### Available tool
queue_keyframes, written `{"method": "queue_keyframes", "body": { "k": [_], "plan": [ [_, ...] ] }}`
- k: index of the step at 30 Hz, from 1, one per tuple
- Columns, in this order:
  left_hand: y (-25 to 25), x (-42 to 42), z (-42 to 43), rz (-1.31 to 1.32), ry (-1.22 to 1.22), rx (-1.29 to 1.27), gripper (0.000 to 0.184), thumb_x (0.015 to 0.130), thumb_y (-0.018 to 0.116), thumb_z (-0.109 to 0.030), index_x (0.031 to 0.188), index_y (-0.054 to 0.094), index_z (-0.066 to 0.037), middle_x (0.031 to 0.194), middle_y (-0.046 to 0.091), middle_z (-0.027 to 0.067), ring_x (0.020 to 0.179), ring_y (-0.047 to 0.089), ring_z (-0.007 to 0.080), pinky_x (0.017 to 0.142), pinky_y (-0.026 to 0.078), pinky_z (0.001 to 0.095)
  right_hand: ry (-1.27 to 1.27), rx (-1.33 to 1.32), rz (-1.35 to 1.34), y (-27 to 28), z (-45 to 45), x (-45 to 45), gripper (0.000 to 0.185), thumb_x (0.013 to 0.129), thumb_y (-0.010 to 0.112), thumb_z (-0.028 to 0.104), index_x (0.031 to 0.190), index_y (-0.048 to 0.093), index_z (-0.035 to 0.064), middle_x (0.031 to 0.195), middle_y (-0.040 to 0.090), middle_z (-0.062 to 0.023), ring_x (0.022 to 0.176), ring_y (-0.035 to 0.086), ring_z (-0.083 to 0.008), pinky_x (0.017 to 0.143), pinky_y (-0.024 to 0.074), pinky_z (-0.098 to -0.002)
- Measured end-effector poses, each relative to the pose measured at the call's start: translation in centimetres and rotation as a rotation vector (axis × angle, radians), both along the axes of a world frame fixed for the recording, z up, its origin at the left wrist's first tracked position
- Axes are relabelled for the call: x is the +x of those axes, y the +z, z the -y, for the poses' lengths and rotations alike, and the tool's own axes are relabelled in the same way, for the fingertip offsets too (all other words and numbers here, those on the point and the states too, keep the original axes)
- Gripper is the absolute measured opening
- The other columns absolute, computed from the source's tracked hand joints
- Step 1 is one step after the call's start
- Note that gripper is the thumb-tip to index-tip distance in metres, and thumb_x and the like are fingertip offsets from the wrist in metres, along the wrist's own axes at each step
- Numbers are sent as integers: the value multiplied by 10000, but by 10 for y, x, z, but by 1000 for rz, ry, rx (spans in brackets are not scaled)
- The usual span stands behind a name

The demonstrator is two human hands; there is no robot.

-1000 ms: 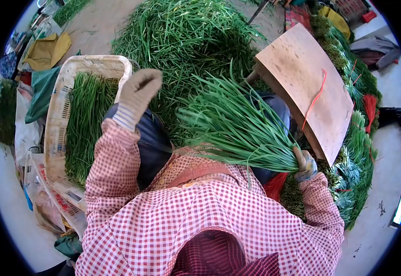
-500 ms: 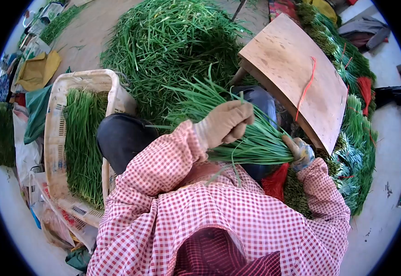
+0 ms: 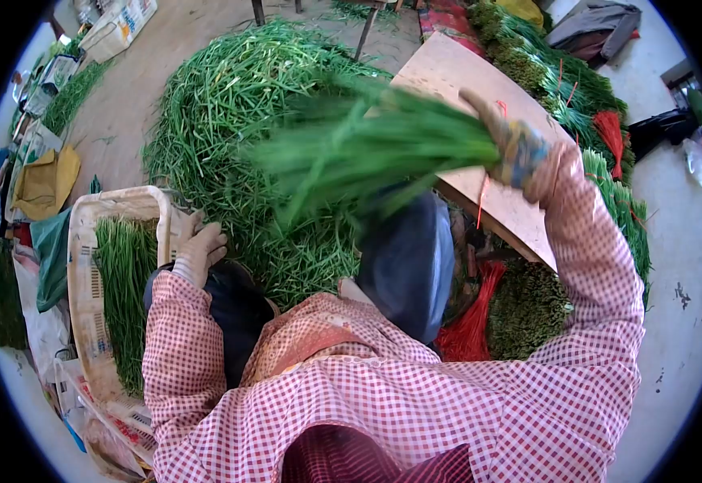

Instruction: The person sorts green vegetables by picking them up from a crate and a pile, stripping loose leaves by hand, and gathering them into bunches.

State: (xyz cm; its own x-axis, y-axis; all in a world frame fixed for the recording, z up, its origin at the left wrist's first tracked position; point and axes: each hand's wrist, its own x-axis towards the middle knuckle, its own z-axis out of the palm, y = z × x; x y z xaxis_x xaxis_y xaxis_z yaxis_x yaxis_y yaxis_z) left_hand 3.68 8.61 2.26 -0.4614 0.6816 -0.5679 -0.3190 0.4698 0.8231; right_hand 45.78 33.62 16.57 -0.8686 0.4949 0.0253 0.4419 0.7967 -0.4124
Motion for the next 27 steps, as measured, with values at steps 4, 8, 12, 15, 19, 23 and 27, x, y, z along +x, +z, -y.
{"method": "queue_keyframes", "body": {
  "k": [4, 8, 12, 15, 19, 23, 27],
  "plan": [
    [-12, -2, -3, -19, 10, -34, 519, 838, 630, -211, 1305, 417, -131, 1006, 536, 7, 819, 593, 161, 718, 497, 325, -126, 204, 19, 23, -80, 8, 765, 709, 609, 42, 1412, 319, 123, 1217, 596, -124, 1037, 607, -209, 903, 472, -310],
    [-20, -1, 1, -2, 18, -62, 486, 831, 636, -205, 1266, 453, -92, 952, 556, 9, 784, 589, 142, 687, 497, 303, -383, 228, 133, 16, -119, 38, 725, 675, 645, 100, 1355, 392, 117, 1078, 632, -116, 913, 631, -215, 794, 510, -315],
    [-24, 12, 2, 20, 24, -92, 388, 832, 634, -207, 1186, 505, -114, 931, 572, 7, 786, 595, 145, 692, 498, 302, -656, -197, 376, -28, -112, 82, 712, 649, 658, 123, 1321, 424, 129, 942, 644, -113, 740, 639, -207, 609, 527, -328],
    [-21, 28, -2, 34, 27, -115, 325, 823, 651, -191, 1121, 531, -139, 903, 577, -6, 793, 597, 164, 713, 492, 332, -783, -362, 395, -58, -89, 100, 726, 649, 647, 105, 1338, 418, 134, 959, 651, -126, 760, 637, -219, 651, 521, -327],
    [-32, 41, -9, 69, -32, -168, 333, 820, 661, -189, 1121, 530, -135, 909, 584, 3, 799, 602, 169, 718, 496, 332, -537, -107, 206, -106, -110, 147, 777, 649, 636, 107, 1372, 352, 90, 1007, 648, -147, 840, 637, -249, 741, 514, -308],
    [-30, 64, -21, 105, -88, -140, 320, 818, 667, -184, 1109, 537, -149, 914, 595, 0, 802, 603, 151, 718, 495, 323, -616, 75, 309, -88, -96, 166, 789, 664, 647, 123, 1382, 323, 87, 1120, 617, -153, 979, 627, -265, 815, 498, -334],
    [-35, 81, -24, 71, -153, -205, 304, 813, 675, -192, 1088, 558, -137, 896, 588, -4, 803, 597, 139, 722, 497, 310, -630, -172, 319, -96, -78, 184, 1116, 549, 859, 149, 1447, 201, 79, 1240, 547, -199, 1194, 508, -306, 1005, 398, -361]
  ]
}}
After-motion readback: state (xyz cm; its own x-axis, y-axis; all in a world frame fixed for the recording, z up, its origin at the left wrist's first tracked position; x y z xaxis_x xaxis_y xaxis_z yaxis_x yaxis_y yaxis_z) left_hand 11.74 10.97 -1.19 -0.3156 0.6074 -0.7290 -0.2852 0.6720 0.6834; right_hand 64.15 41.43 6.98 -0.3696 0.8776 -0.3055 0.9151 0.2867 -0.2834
